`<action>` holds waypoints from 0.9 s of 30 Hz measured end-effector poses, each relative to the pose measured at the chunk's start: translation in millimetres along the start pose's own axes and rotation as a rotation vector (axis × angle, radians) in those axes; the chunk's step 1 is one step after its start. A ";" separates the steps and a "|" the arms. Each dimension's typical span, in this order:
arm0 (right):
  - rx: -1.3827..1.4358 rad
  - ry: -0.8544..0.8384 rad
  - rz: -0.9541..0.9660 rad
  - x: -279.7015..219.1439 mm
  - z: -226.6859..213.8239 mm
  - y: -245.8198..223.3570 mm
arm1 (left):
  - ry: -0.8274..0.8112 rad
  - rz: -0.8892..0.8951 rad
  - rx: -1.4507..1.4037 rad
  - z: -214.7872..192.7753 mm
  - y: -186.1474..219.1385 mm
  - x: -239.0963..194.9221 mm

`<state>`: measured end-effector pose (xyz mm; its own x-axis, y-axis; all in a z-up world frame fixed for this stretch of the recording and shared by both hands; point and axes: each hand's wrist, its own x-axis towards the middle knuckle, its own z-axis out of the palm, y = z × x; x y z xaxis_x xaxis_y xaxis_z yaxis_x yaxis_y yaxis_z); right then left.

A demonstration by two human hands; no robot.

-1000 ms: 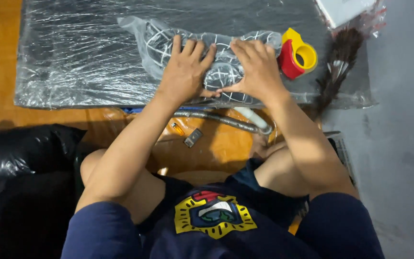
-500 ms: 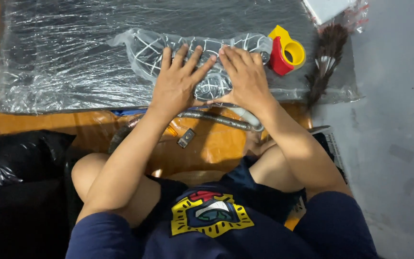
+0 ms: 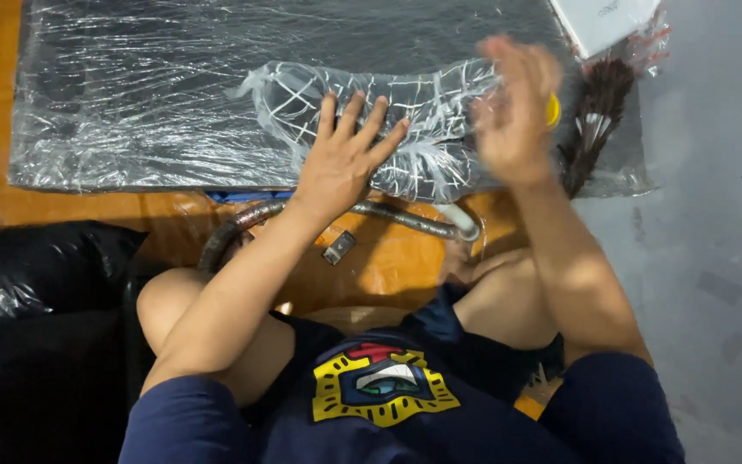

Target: The person sits on the floor and wraps a cylindrical object with a white net and clear plastic. They use a tape dispenser to apply tape to the netting and plastic, then adjust the wrapped item. Finally, they reach into a nearby box and remove a black object.

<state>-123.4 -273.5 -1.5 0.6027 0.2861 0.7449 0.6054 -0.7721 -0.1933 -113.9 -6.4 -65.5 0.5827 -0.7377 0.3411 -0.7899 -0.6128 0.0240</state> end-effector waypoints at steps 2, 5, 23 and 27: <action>-0.039 0.058 0.194 -14.3 -13.0 32.6 | 0.018 0.005 -0.003 1.3 2.7 -3.0; -0.156 -0.187 0.774 -22.4 -25.0 53.6 | 0.058 0.014 0.013 3.8 1.5 -1.6; -0.550 -0.457 0.570 -159.3 -3.4 196.2 | 0.399 0.000 0.096 52.7 2.1 11.3; -0.351 -0.058 0.482 -113.2 -56.5 147.5 | 0.416 -0.005 0.141 52.4 5.5 9.2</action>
<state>-131.6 -451.9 -78.3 0.8003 -0.1204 0.5874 0.0546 -0.9609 -0.2713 -102.8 -31.5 -111.5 0.4369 -0.5754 0.6914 -0.7365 -0.6701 -0.0922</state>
